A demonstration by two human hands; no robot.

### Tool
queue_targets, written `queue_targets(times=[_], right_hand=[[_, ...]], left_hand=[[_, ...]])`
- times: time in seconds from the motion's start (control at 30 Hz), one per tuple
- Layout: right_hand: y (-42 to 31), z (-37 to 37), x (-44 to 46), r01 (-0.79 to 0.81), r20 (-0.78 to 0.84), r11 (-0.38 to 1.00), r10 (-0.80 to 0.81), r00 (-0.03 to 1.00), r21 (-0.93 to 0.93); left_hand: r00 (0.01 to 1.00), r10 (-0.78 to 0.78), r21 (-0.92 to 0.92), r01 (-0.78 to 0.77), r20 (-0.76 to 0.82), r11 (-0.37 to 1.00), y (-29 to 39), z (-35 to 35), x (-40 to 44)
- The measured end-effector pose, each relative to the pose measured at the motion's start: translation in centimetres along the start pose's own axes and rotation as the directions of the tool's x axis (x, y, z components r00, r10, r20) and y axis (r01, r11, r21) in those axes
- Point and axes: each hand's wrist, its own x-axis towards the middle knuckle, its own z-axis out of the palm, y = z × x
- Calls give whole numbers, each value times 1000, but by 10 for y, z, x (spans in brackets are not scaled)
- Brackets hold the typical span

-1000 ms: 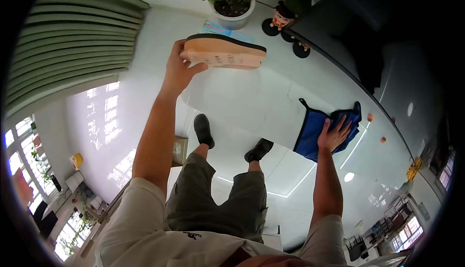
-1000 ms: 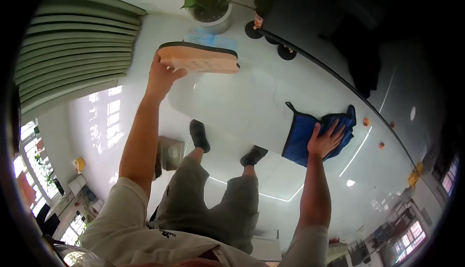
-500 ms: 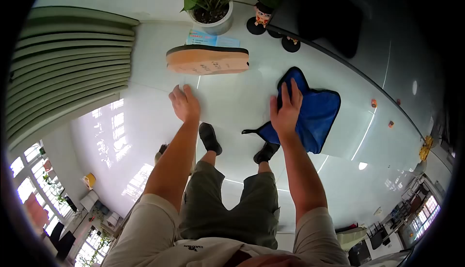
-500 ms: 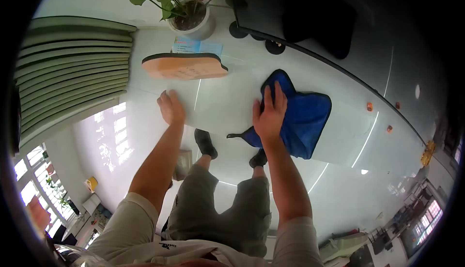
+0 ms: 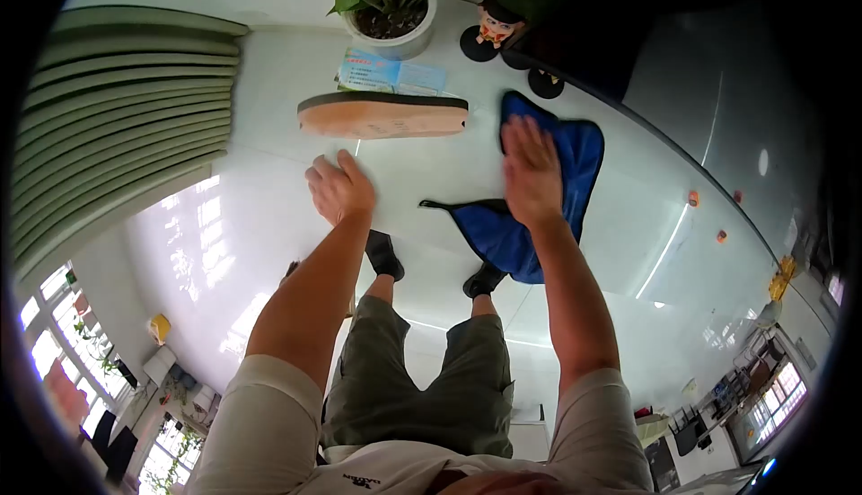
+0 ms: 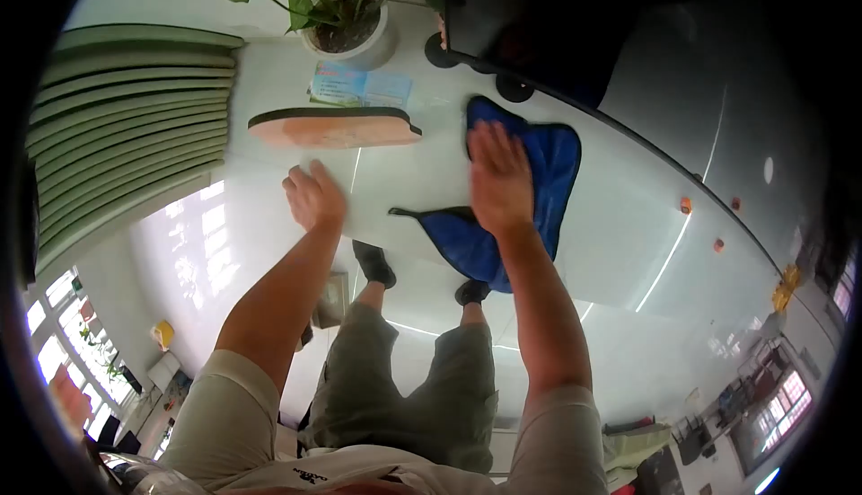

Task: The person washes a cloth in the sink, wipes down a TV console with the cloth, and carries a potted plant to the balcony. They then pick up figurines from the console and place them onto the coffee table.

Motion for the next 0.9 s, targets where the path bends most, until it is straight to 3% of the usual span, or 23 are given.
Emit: queue_targets(times=[0.03, 0.13, 0.17, 0.2, 0.3, 0.5, 0.7, 0.9], right_hand=[[15, 3, -21, -54, -62, 994, 60, 996, 93], [32, 2, -51, -188, -116, 982, 184, 976, -23], [24, 7, -46, -222, -159, 975, 223, 962, 23], [13, 7, -37, -174, -205, 983, 184, 961, 63], [-25, 12, 6, 40, -87, 975, -21, 996, 217], [-34, 22, 60, 124, -113, 989, -115, 987, 79], [-35, 12, 72, 58, -64, 993, -51, 997, 101], [-8, 0, 45, 263, 141, 952, -285, 948, 155]], left_hand=[[1000, -2, -3, 2, -2, 1000, 1, -1, -1], [1000, 21, 6, -21, -19, 1000, -4, 3, 2], [999, 25, 3, -25, -19, 1000, -3, 0, 0], [999, 29, -2, -30, -21, 1000, -1, 0, -2], [1000, 18, -21, -18, -15, 1000, -3, 2, -1], [1000, 13, 13, -13, 7, 1000, -2, 0, 0], [1000, 1, 4, -1, 13, 1000, -1, 1, -1], [999, 35, -8, -35, -37, 999, -3, 4, -1]])
